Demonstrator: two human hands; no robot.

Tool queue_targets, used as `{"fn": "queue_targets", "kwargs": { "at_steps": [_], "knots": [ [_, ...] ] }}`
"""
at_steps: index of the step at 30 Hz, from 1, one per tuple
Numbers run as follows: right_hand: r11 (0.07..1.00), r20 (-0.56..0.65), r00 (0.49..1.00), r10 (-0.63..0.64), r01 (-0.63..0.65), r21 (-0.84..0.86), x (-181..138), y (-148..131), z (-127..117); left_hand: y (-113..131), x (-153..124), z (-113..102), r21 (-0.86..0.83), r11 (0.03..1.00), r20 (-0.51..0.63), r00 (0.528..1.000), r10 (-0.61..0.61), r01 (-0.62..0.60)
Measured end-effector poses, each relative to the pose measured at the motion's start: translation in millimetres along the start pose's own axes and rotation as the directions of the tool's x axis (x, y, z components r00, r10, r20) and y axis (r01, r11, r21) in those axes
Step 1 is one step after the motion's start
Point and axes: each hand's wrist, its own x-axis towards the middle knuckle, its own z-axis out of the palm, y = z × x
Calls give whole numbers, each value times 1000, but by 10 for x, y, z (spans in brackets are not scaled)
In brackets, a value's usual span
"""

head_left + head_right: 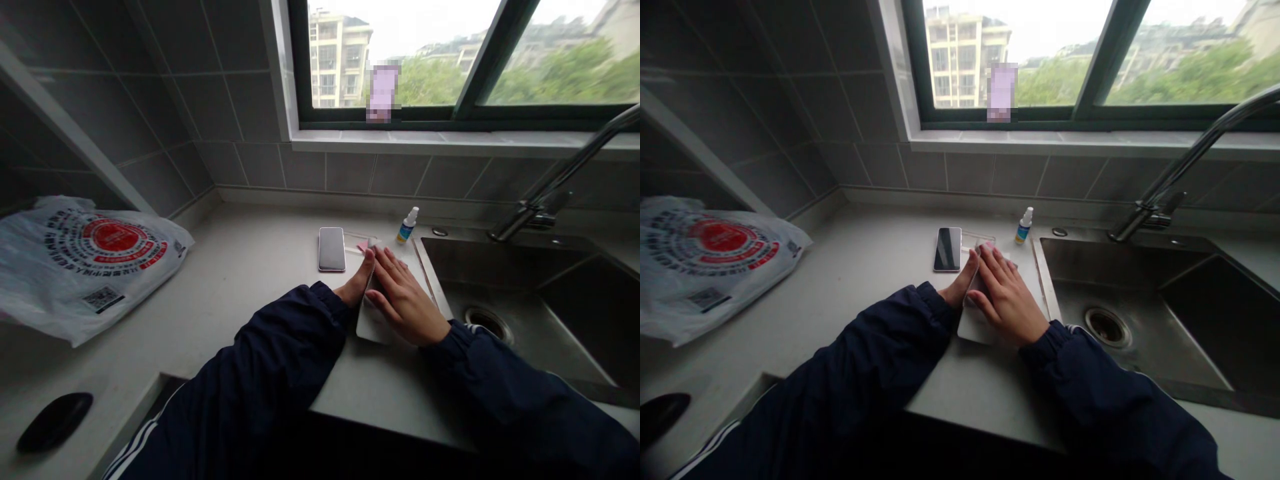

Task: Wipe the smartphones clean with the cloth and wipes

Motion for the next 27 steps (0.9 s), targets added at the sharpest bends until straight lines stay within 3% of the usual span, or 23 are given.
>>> {"fn": "queue_targets", "kwargs": {
  "at_steps": [8,14,27],
  "knots": [
    [997,-4,998,62,-61,42,11,63,11,215,-6,240,-202,970,-143,975,-169,139],
    [994,1,996,91,-91,58,12,34,-28,284,-19,258,-338,927,-148,964,-220,160],
    [986,-44,997,-65,71,153,1,-37,-117,388,-25,258,-322,940,-321,921,-219,112]
  ]
}}
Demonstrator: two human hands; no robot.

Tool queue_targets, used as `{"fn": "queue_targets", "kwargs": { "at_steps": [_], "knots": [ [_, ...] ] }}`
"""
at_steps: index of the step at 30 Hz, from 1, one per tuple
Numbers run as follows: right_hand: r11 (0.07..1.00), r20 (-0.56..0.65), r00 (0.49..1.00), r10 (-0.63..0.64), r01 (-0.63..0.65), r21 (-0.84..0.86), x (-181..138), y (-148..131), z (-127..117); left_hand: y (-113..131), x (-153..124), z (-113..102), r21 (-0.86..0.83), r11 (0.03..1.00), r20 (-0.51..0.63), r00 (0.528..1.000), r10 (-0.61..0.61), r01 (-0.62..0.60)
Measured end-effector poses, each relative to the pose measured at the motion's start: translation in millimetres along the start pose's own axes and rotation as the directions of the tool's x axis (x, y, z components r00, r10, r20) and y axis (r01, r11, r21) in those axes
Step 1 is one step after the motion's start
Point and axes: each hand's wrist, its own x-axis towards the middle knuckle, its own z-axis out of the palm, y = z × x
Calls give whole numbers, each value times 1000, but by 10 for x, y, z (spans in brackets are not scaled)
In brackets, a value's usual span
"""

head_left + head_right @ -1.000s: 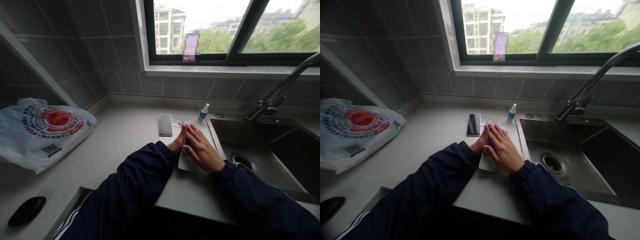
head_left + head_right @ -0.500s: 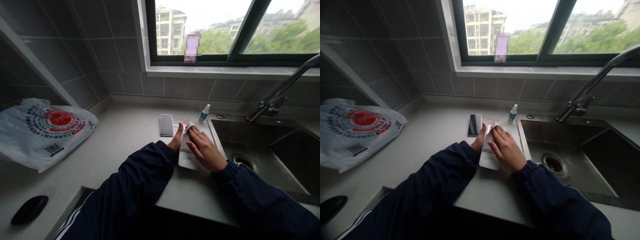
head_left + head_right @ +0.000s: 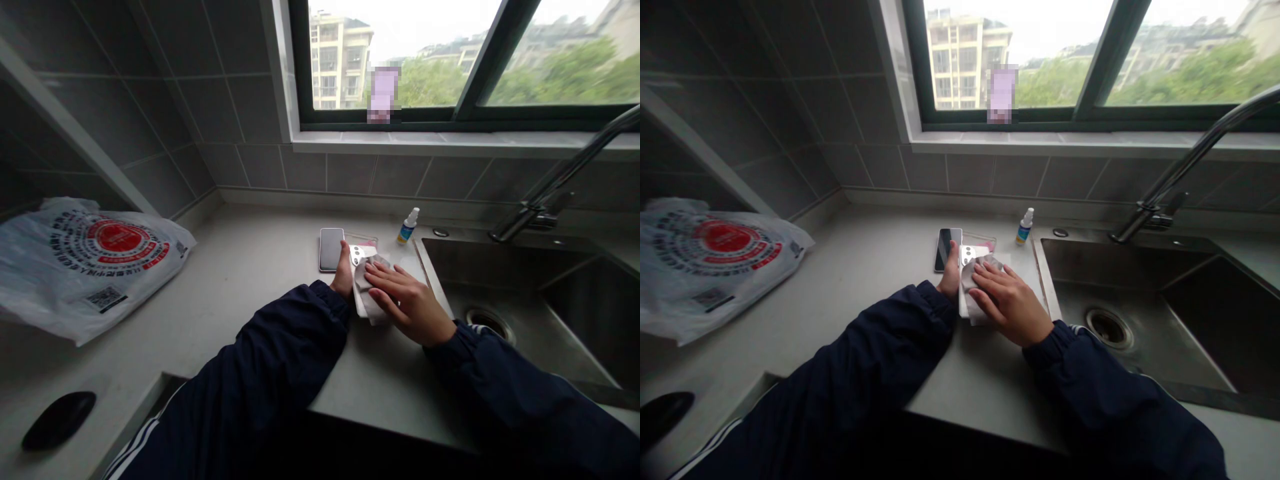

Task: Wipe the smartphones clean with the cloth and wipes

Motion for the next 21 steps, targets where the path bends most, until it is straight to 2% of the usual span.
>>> {"fn": "queue_targets", "kwargs": {
  "at_steps": [7,16,21],
  "knots": [
    [988,-4,991,-133,133,73,0,-46,-57,47,-21,18,3,999,-43,998,50,-50],
    [958,14,966,-259,256,130,-34,-54,-45,28,100,-144,77,983,-149,973,176,-166],
    [951,30,959,-281,274,146,-36,-71,-48,55,39,-109,132,986,-104,987,119,-105]
  ]
}}
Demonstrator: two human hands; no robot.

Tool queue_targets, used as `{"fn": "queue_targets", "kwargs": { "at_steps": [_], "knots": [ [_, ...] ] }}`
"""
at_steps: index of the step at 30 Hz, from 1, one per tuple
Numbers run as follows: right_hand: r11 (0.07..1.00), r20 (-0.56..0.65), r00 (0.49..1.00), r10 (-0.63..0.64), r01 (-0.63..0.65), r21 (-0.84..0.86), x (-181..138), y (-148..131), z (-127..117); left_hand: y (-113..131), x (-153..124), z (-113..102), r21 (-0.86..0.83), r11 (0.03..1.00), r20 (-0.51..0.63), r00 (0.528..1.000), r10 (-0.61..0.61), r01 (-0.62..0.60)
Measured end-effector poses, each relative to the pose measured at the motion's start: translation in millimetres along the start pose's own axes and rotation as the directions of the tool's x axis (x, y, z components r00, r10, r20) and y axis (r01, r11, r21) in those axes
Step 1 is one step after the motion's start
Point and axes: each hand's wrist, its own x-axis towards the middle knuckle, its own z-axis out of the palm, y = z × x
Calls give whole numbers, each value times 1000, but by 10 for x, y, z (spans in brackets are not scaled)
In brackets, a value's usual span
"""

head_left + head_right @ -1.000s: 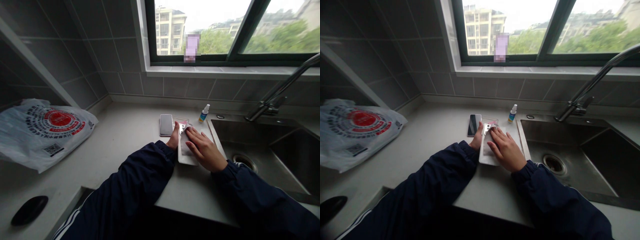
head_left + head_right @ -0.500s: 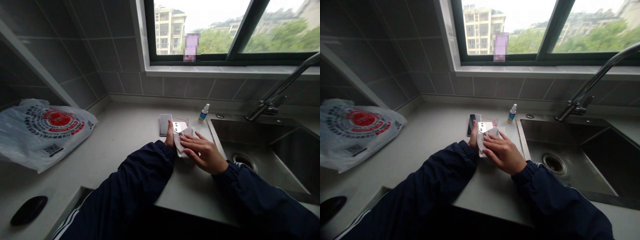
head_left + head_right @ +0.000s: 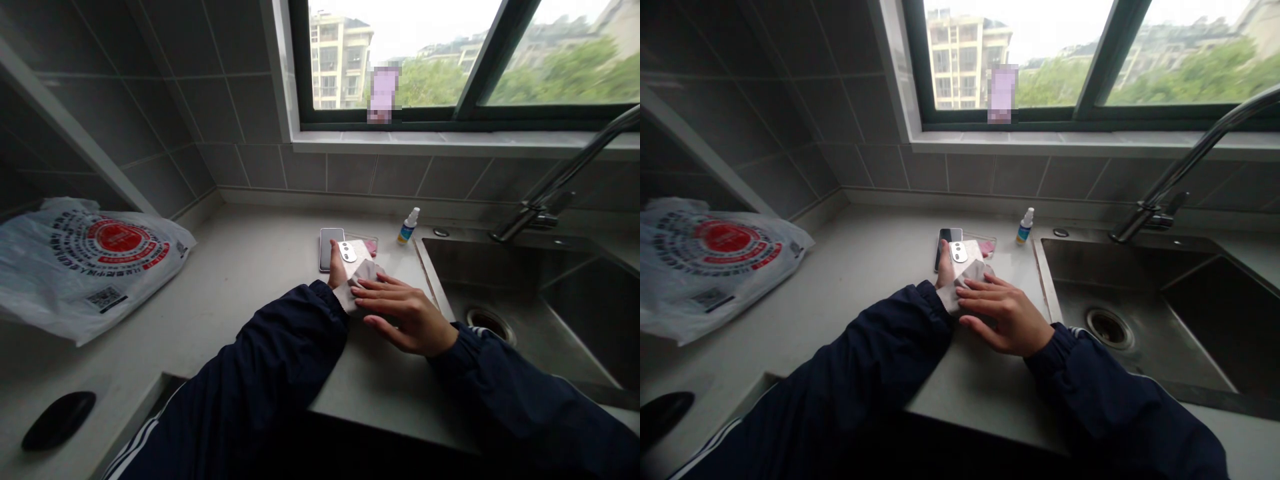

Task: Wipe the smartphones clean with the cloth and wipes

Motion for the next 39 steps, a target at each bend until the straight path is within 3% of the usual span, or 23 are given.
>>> {"fn": "queue_targets", "kwargs": {
  "at_steps": [6,17,21,26,39],
  "knots": [
    [1000,85,996,24,-23,-19,15,-4,22,28,-33,45,-34,998,-21,998,-55,54],
    [991,32,997,66,-62,-116,17,32,60,-2,102,-8,-108,994,-64,998,-13,6],
    [976,36,988,149,-141,-166,2,72,56,0,14,32,-140,989,102,994,-40,54],
    [940,0,961,277,-271,-206,4,102,63,-18,-59,102,-160,985,91,995,-45,59],
    [850,-85,894,439,-444,-283,-17,182,119,-149,-29,128,-111,992,292,956,-17,52]
  ]
}}
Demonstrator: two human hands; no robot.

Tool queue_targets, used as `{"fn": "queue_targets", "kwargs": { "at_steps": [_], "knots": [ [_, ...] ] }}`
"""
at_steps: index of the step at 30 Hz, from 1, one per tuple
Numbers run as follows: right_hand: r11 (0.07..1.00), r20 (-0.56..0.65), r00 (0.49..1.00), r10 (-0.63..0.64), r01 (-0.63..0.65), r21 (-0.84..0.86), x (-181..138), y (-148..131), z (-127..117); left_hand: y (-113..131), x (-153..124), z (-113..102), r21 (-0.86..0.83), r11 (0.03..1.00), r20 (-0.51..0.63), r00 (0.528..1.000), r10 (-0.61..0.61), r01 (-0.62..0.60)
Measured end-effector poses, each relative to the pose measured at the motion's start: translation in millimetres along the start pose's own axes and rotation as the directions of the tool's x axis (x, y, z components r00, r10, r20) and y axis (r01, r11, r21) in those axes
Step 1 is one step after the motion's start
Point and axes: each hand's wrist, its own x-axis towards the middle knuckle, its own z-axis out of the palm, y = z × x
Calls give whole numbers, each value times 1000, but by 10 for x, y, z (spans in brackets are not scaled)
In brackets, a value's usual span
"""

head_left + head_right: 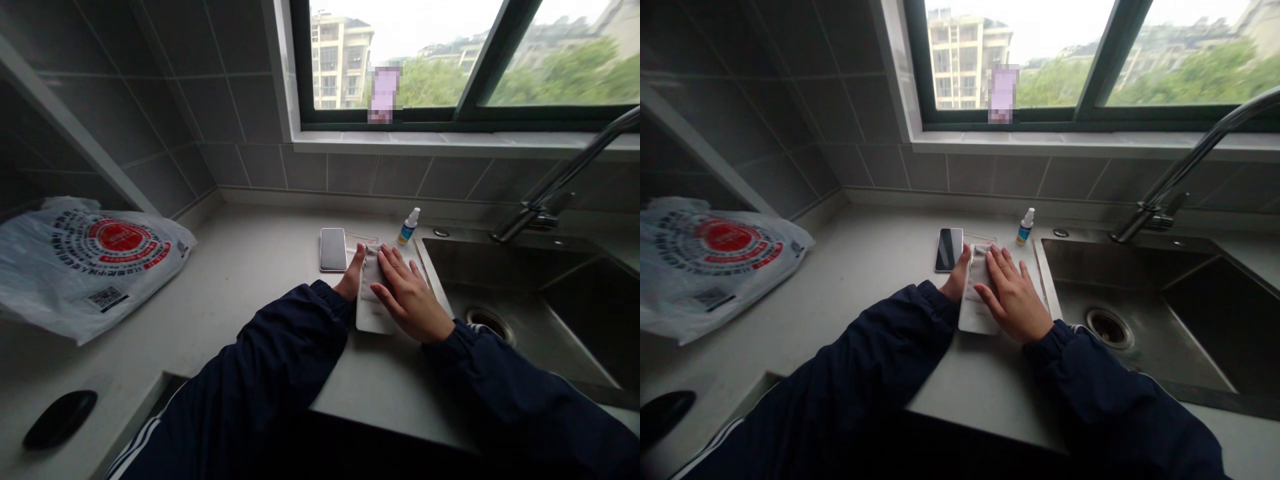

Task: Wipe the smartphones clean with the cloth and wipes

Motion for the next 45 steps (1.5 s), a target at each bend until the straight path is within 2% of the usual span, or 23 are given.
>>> {"fn": "queue_targets", "kwargs": {
  "at_steps": [5,14,19,24,27,40,45],
  "knots": [
    [1000,-16,1000,-1,1,9,-6,3,7,-17,-28,29,9,1000,-3,1000,1,-1],
    [994,-6,995,-96,96,46,-6,-24,-25,-16,-97,106,2,999,-9,999,-41,41],
    [982,44,984,-175,172,74,-9,-28,-23,-28,-57,17,0,998,-100,993,-59,59],
    [970,99,968,-233,223,98,-15,-48,-59,-2,-34,-92,78,990,-65,992,-109,114],
    [962,108,960,-257,244,123,-14,-62,-85,13,-34,-119,97,988,-84,990,-111,119],
    [964,102,963,-250,237,120,-17,-73,-88,24,-28,-132,77,989,-36,992,-121,123],
    [964,96,964,-248,236,125,-12,-75,-87,26,-37,-115,82,991,-65,993,-103,108]
  ]
}}
